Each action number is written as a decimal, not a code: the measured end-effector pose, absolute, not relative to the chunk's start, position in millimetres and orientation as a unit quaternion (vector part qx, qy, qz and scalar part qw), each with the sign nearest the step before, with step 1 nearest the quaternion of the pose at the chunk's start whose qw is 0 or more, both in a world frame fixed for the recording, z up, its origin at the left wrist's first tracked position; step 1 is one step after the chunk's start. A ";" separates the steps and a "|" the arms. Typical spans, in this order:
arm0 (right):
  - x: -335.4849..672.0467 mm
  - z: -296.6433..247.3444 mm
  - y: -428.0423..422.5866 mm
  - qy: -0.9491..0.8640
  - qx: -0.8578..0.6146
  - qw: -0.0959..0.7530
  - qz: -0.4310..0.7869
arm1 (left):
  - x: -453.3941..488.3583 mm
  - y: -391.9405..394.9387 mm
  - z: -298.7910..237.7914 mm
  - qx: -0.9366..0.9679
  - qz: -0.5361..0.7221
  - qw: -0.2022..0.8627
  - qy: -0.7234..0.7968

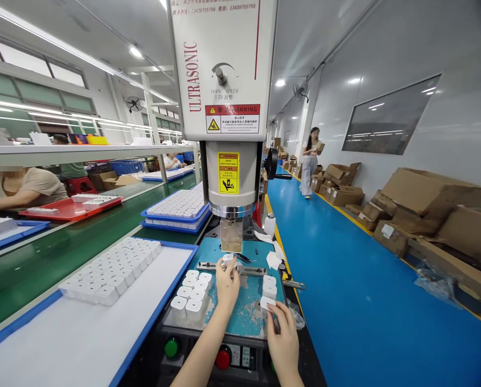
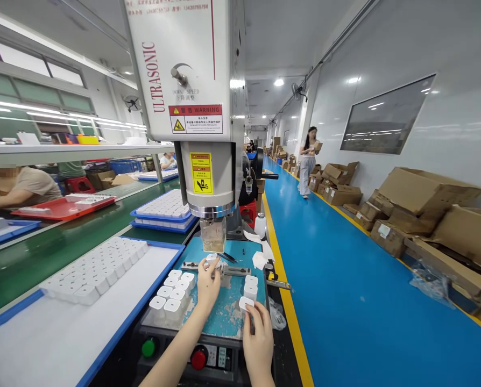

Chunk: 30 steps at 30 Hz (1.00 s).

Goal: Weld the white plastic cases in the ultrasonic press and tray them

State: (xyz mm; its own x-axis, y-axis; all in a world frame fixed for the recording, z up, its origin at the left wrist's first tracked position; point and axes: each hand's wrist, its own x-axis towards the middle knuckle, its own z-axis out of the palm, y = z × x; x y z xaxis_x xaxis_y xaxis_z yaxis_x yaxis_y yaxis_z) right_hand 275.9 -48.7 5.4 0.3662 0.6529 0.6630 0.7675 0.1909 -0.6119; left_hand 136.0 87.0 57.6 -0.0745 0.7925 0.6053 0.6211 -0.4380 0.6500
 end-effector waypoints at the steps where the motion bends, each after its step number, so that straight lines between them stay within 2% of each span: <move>1: 276.0 5.3 -48.7 -0.561 -0.634 0.530 -0.052 | 136.1 86.9 57.6 0.673 0.517 0.083 0.522; 7: 275.5 7.0 -49.7 -0.561 -0.632 0.533 -0.048 | 134.6 90.0 60.0 0.672 0.532 0.070 0.510; 13: 274.3 6.6 -49.2 -0.556 -0.632 0.536 -0.056 | 128.6 73.8 66.3 0.688 0.533 0.013 0.492; 19: 276.1 5.6 -47.0 -0.561 -0.626 0.540 -0.056 | 119.8 18.7 49.7 0.694 0.421 0.018 0.584; 24: 275.8 9.2 -53.2 -0.557 -0.631 0.538 -0.034 | 116.4 2.4 39.5 0.703 0.330 0.004 0.630; 30: 259.0 57.3 -48.1 -0.605 -0.583 0.542 -0.015 | 117.9 3.9 35.6 0.694 0.290 -0.003 0.659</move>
